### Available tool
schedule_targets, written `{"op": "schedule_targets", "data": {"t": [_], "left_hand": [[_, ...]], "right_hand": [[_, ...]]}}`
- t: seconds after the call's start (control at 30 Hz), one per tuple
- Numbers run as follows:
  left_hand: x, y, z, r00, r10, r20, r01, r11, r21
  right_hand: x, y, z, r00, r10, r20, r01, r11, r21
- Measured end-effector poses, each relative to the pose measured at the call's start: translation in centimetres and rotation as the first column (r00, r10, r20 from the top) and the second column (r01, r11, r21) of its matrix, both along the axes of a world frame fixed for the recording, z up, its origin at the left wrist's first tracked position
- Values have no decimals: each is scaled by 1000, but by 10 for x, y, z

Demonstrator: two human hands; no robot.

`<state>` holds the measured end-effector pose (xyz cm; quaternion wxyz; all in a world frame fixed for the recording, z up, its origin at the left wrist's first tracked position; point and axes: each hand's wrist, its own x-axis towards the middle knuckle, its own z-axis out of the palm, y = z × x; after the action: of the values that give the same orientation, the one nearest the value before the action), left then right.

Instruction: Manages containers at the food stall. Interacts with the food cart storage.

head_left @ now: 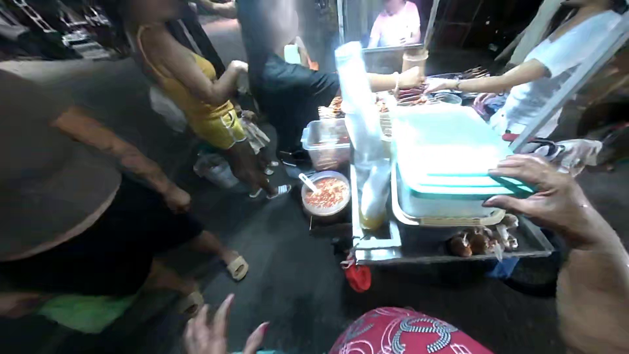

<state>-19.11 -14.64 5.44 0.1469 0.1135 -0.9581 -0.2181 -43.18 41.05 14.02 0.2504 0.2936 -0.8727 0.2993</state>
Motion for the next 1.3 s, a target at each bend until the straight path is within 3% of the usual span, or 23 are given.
{"op": "schedule_targets", "data": {"t": [0.13, 0.23, 0.3, 0.47, 0.73, 0.93, 1.1, 1.3], "left_hand": [[-99, 108, 18, 937, -320, -140, 321, 947, -15], [-163, 178, 30, 792, -503, -346, 503, 859, -98], [-195, 219, 44, 709, -589, -387, 546, 806, -226], [-233, 292, 78, 628, -732, -265, 514, 645, -566], [-248, 316, 113, 549, -834, -51, 606, 439, -663], [-253, 323, 135, 447, -880, 163, 621, 173, -765], [-259, 322, 146, 394, -885, 249, 652, 77, -755], [-260, 323, 152, 387, -874, 293, 640, 26, -768]], "right_hand": [[-18, 14, -16, 987, 122, -102, -131, 987, -92], [-27, 19, -29, 974, 160, -162, -185, 970, -154], [-33, 23, -36, 959, 201, -200, -236, 956, -173], [-42, 37, -39, 937, 310, -164, -330, 937, -113], [-41, 35, -44, 941, 308, -138, -329, 930, -163], [-43, 33, -46, 935, 321, -148, -350, 900, -260], [-46, 36, -46, 919, 371, -131, -394, 863, -315], [-47, 38, -45, 921, 371, -120, -389, 863, -321]]}}
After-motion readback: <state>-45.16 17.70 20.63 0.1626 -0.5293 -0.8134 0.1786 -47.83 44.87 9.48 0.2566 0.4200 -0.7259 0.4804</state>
